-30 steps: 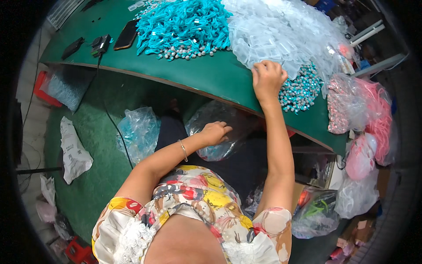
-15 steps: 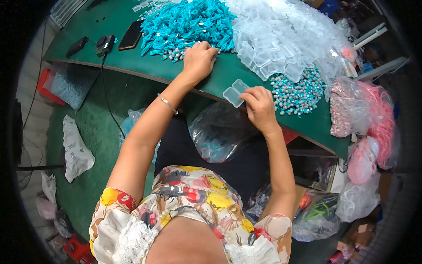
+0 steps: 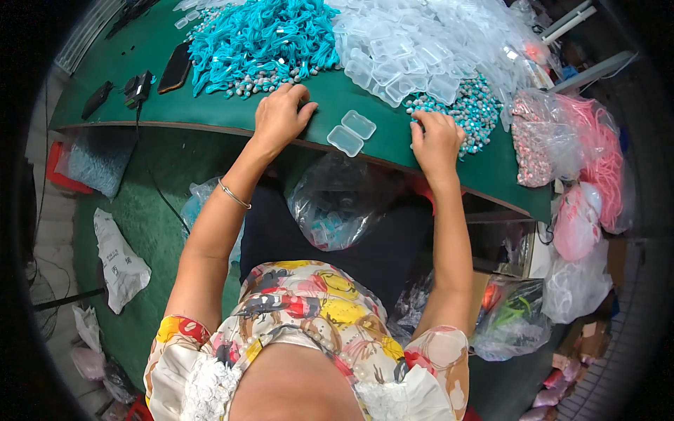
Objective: The person sits at a low green table and assembles keychains by placing teal plastic charms and small beads into clear plastic cases. They pick up the components from piles on the table, insert them into the cases, and close the lids, repeating the process for multiple units.
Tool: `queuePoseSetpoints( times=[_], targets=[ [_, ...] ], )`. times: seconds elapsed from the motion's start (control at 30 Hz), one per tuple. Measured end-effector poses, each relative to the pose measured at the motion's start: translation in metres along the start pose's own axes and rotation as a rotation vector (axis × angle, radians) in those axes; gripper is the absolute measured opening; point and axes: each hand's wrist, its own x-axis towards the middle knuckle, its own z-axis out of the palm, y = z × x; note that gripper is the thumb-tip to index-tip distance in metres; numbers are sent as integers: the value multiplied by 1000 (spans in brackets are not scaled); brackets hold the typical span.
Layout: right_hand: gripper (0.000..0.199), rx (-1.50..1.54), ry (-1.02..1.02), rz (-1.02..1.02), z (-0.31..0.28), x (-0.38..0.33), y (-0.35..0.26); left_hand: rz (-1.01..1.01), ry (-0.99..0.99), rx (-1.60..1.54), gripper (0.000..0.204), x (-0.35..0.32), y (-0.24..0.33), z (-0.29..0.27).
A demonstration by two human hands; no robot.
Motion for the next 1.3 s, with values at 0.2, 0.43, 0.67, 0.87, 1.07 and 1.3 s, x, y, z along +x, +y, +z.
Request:
queuePoseSetpoints(
  times=[0.2,0.43,0.67,0.87,1.07,1.3],
  targets=[
    [14,-240,57,-76,25,27,-2,132,-50,-153,11,-3,-12,1],
    [11,-298,-13,-62,35,43,-3,143,-72,-294,17,-5,-7,2],
    [10,-34,130,-105,21,26,-17,193,-275,-614,10,-12,18,-4],
    [10,315,13,-138,4,-11,-79,252,-268,-376,10,-14,23,4],
    [11,285,-50,-85,21,-10,-90,136,-189,-275,12,-19,30,1],
    [7,225,-212,-170,11,6,-87,248,-153,-285,25,-30,21,-2]
  ],
)
